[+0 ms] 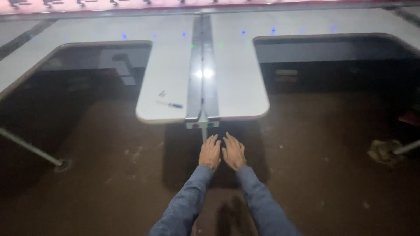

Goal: The person threads a pink industrial embroidery machine by hand, guiding the thread through the needle area and tension mechanisms. They then move to another machine head and repeat the threading process.

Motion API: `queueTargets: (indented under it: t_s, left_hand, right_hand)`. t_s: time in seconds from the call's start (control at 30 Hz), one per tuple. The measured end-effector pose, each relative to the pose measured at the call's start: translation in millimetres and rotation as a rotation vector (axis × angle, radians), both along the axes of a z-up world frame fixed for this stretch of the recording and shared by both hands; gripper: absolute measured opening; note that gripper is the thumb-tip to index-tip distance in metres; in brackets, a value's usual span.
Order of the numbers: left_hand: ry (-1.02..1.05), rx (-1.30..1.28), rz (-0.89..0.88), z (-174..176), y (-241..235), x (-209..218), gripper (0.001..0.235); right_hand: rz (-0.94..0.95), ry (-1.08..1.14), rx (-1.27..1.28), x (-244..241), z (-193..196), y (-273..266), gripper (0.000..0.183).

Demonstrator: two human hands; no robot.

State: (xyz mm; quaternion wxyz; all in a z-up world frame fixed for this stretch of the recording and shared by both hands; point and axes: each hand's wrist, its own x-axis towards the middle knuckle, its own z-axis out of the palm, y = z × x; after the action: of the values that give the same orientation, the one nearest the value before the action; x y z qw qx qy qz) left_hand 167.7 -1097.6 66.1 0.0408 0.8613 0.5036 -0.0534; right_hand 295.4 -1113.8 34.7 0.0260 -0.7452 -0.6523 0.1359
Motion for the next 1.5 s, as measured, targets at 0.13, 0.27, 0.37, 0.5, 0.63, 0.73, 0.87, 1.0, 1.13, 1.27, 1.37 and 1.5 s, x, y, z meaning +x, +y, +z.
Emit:
queueTargets:
  t_s: [0.13, 0.27, 0.37, 0.5, 0.63, 0.73, 0.87, 1.0, 1.13, 1.27, 1.37, 1.5]
  left_hand:
    - [-0.014, -0.033, -0.119, 42, -22, 78, 0.07]
    - [-0.064, -0.042, -0.252, 82, -44, 171, 0.071]
    - [-0.048, -0.022, -0.345, 102, -45, 232, 0.073]
    - [-0.085, -0.004, -0.411, 123, -48, 301, 0.068]
    - [-0.073, -0.01, -0.442, 160, -37, 345, 0.074]
    - [-0.083, 0.0, -0.446, 158, -5, 383, 0.076]
    - [-0.116, -0.03, -0.444, 182, 43, 436, 0.073]
    - [-0.159, -0.009, -0.489, 175, 92, 503, 0.074]
    - [-0.167, -0.04, -0.498, 196, 134, 554, 0.063]
    - [-0.186, -0.042, -0.523, 188, 181, 623, 0.061]
    - [-0.235, -0.035, -0.537, 171, 219, 679, 0.056]
    - [-0.289, 0.07, -0.511, 153, 272, 764, 0.054]
  right_hand:
    - [-0.129, 0.078, 0.016, 68, 48, -68, 0.05]
    - [-0.331, 0.168, 0.112, 155, 95, -115, 0.05]
    - [-0.428, 0.172, 0.241, 209, 114, -126, 0.049]
    - [-0.495, 0.168, 0.341, 259, 162, -136, 0.046]
    - [-0.524, 0.135, 0.361, 310, 175, -113, 0.045]
    - [-0.544, 0.104, 0.371, 344, 175, -83, 0.046]
    - [-0.565, 0.042, 0.364, 399, 183, -29, 0.045]
    - [-0.58, 0.001, 0.312, 451, 196, 23, 0.05]
    - [-0.61, -0.007, 0.325, 510, 199, 70, 0.049]
    - [-0.645, 0.014, 0.351, 575, 201, 110, 0.047]
    - [-0.64, 0.027, 0.364, 624, 199, 144, 0.049]
    - [-0.622, 0.053, 0.379, 699, 208, 196, 0.058]
